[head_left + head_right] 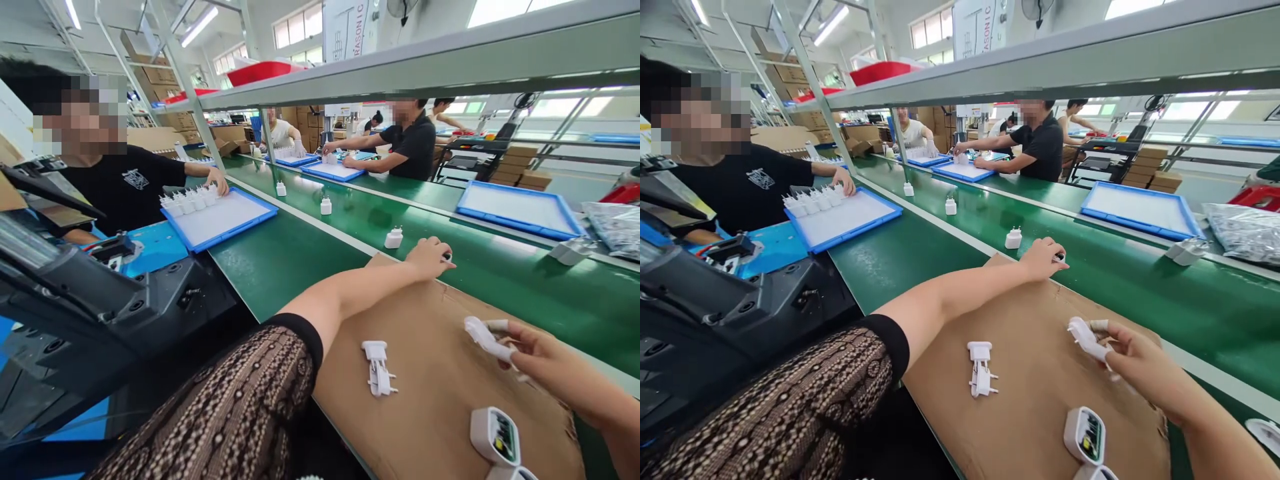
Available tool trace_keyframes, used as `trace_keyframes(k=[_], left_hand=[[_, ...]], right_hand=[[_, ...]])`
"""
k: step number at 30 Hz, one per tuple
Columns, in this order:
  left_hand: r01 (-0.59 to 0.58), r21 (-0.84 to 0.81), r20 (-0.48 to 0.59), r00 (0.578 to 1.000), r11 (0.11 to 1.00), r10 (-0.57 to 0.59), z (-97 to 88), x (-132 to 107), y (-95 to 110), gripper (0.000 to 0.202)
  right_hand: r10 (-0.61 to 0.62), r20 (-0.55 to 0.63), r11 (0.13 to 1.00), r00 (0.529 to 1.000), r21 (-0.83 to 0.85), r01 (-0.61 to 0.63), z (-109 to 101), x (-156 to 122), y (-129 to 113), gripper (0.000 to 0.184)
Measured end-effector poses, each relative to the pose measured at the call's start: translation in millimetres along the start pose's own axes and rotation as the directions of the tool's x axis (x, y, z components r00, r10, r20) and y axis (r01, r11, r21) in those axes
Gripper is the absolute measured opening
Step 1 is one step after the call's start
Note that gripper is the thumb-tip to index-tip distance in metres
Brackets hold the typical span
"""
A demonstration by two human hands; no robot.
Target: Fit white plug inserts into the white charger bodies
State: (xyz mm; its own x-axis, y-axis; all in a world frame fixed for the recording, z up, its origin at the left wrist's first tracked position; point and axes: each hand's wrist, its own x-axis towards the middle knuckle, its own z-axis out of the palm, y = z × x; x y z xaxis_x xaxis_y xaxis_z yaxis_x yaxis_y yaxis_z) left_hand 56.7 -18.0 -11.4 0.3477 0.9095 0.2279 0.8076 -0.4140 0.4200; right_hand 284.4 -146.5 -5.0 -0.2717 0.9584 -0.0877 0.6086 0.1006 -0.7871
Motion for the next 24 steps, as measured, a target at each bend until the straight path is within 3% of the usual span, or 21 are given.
trace_keyframes(k=[3, 5, 8, 10, 14, 18, 21, 24], left_hand=[[-0.101, -0.092, -0.012, 0.995, 0.991, 0.1, -18.1, -31.0, -0.7, 0.032], [-0.148, -0.157, 0.051, 0.986, 0.976, 0.157, -28.3, -57.7, 0.8, 0.033], [-0.175, -0.269, 0.127, 0.968, 0.947, 0.215, -35.2, -95.9, 5.4, 0.037], [-0.161, -0.309, 0.138, 0.967, 0.937, 0.212, -32.9, -114.7, 6.9, 0.037], [-0.097, -0.374, 0.178, 0.969, 0.922, 0.174, -20.1, -132.7, -1.2, 0.04], [0.034, -0.554, 0.255, 0.958, 0.832, 0.13, -11.5, -138.4, -13.7, 0.06], [0.111, -0.636, 0.258, 0.963, 0.764, 0.075, -8.7, -142.4, -15.9, 0.055], [0.103, -0.674, 0.221, 0.973, 0.732, 0.067, -6.0, -144.9, -12.5, 0.048]], right_hand=[[0.232, 0.204, 0.921, 0.951, 0.269, -0.283, -2.3, -3.0, -6.5, 0.041], [0.31, 0.172, 0.857, 0.935, 0.375, -0.353, -2.4, -1.9, -8.9, 0.042], [0.372, 0.007, 0.796, 0.928, 0.512, -0.323, 0.1, 1.0, -14.9, 0.041], [0.349, -0.06, 0.787, 0.935, 0.56, -0.257, 3.6, 1.3, -20.9, 0.042], [0.268, -0.028, 0.782, 0.963, 0.591, -0.2, 12.7, 0.8, -30.2, 0.042], [0.241, -0.047, 0.697, 0.969, 0.703, -0.139, 21.0, -0.2, -31.4, 0.054], [0.194, -0.023, 0.654, 0.981, 0.748, -0.112, 25.1, -2.3, -31.5, 0.067], [0.17, 0.019, 0.672, 0.985, 0.729, -0.13, 29.4, -3.1, -32.3, 0.059]])
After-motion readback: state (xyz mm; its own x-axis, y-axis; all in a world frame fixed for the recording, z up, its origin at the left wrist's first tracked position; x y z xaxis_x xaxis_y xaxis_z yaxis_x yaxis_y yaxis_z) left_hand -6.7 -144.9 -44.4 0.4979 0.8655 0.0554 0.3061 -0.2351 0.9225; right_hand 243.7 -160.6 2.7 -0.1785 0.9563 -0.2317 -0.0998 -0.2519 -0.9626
